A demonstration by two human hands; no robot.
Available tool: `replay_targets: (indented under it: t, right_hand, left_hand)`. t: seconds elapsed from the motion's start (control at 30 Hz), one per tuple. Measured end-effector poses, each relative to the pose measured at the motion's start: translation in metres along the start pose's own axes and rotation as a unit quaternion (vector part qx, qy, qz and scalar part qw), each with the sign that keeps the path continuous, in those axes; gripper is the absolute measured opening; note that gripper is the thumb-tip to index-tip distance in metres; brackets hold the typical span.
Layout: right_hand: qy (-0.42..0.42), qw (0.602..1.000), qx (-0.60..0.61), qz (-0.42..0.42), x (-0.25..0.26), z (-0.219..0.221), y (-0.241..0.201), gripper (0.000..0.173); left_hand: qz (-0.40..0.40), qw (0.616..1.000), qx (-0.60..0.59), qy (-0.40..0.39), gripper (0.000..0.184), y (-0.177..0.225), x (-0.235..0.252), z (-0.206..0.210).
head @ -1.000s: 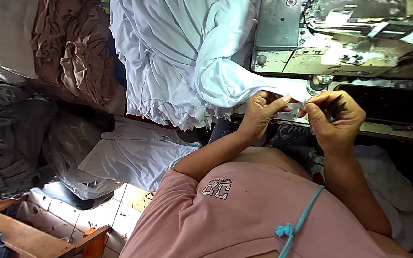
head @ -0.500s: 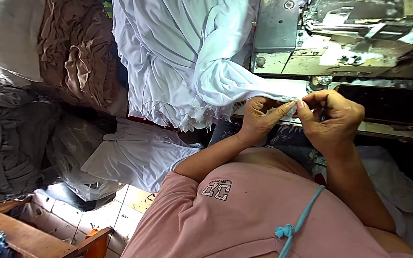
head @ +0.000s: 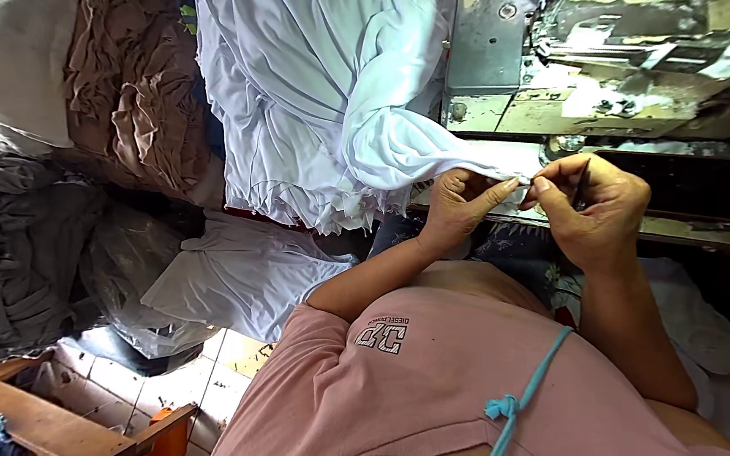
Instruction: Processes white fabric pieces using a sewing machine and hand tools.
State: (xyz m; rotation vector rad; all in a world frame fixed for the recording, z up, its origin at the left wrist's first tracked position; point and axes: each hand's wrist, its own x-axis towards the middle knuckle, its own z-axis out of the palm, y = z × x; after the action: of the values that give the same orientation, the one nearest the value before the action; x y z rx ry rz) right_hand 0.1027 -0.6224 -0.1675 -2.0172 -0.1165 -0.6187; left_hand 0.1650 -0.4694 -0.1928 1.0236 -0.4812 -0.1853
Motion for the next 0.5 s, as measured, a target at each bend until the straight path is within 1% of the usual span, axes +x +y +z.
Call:
replay_targets:
  t: [0.07,0.17,0.27,0.4,0.47,0.5]
  right_hand:
    - [0.004,0.999,-0.040,-0.009,0.000,0.001,-0.003,0.017]
    - [0.009,0.994,-0.104,-0.023,0.001,0.004,-0.006,0.016]
    - [-0.001,0.992,-0.122,-0.023,0.003,0.004,-0.003,0.014]
    - [-0.024,0.999,-0.042,0.018,0.004,-0.007,0.009,0.009]
    - [-0.029,0.999,0.034,0.027,0.004,-0.011,0.016,0.005]
    - [-0.034,0.995,0.083,0.031,0.003,-0.011,0.019,0.008]
  left_hand:
    - [0.033,0.999,0.038,-0.006,0.016,-0.001,0.000,0.000]
    - [0.067,0.995,0.073,-0.011,0.015,-0.004,0.001,-0.001]
    - [0.045,0.997,0.062,-0.010,0.014,-0.004,0.001,-0.001]
    - [-0.065,0.997,-0.039,0.020,0.018,0.001,0.003,-0.003]
    - [-0.088,0.994,-0.059,0.023,0.019,0.002,0.004,-0.004]
    - [-0.090,0.994,-0.060,0.018,0.019,0.001,0.004,-0.004]
